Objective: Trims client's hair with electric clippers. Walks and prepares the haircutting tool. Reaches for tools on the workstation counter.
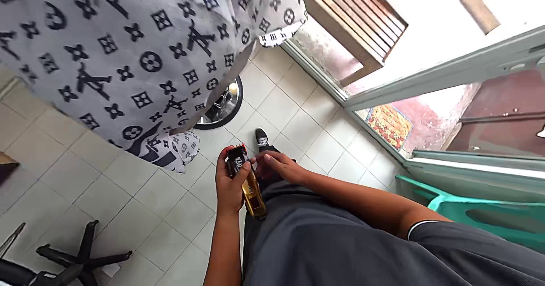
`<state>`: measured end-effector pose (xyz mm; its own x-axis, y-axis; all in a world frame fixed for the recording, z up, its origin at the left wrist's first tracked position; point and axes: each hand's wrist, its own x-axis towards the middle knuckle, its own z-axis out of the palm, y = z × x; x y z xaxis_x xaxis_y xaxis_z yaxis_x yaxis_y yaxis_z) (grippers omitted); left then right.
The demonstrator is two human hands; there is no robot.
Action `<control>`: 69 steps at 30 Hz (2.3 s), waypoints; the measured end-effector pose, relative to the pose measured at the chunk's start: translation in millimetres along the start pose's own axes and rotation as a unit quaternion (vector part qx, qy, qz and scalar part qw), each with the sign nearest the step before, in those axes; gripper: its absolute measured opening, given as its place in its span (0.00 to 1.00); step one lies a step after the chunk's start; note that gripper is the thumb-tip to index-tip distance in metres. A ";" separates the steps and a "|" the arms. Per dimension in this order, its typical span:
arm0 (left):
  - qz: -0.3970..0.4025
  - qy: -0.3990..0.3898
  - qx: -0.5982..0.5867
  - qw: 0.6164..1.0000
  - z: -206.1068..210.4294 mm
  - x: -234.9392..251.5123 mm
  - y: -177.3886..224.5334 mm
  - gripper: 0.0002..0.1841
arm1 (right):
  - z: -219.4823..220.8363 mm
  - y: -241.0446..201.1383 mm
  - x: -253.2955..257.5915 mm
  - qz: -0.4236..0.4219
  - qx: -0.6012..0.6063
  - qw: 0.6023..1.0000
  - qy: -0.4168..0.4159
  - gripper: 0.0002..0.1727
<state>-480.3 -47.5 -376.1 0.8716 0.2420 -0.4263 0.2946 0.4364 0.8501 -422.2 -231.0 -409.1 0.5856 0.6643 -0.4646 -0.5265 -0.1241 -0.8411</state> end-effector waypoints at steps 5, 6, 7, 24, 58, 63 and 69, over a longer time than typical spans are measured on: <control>0.276 0.076 0.135 0.949 66.2 9.4 63.9 0.41 | 17.9 -104.0 0.5 -0.196 -0.067 0.975 -0.084 0.47; 0.314 0.068 0.158 0.934 71.0 11.7 73.7 0.38 | 13.2 -123.1 2.3 -0.212 -0.092 0.969 -0.091 0.48; 0.341 0.051 0.180 0.921 72.3 14.9 83.6 0.38 | 7.3 -141.4 2.9 -0.212 -0.094 0.968 -0.100 0.48; 0.425 0.065 0.466 0.773 87.3 113.0 187.1 0.41 | -119.0 -291.8 55.5 -0.263 -0.580 0.771 -0.016 0.37; 0.439 0.138 0.678 0.574 100.0 191.1 489.2 0.45 | -65.4 -408.4 213.2 -0.141 -0.081 0.971 -0.177 0.22; 0.341 0.185 0.714 0.582 105.3 202.4 472.4 0.50 | -75.8 -409.2 228.6 -0.143 -0.090 0.962 -0.215 0.23; 0.342 0.195 0.721 0.571 106.4 202.3 466.5 0.48 | -77.5 -414.7 232.8 -0.186 -0.095 0.946 -0.247 0.26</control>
<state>-124.8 112.9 -32.8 0.9055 0.2249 0.3599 0.1981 -0.9740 0.1103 -19.8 -82.0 -190.0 0.3252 0.9454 0.0201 -0.1922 0.0869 -0.9775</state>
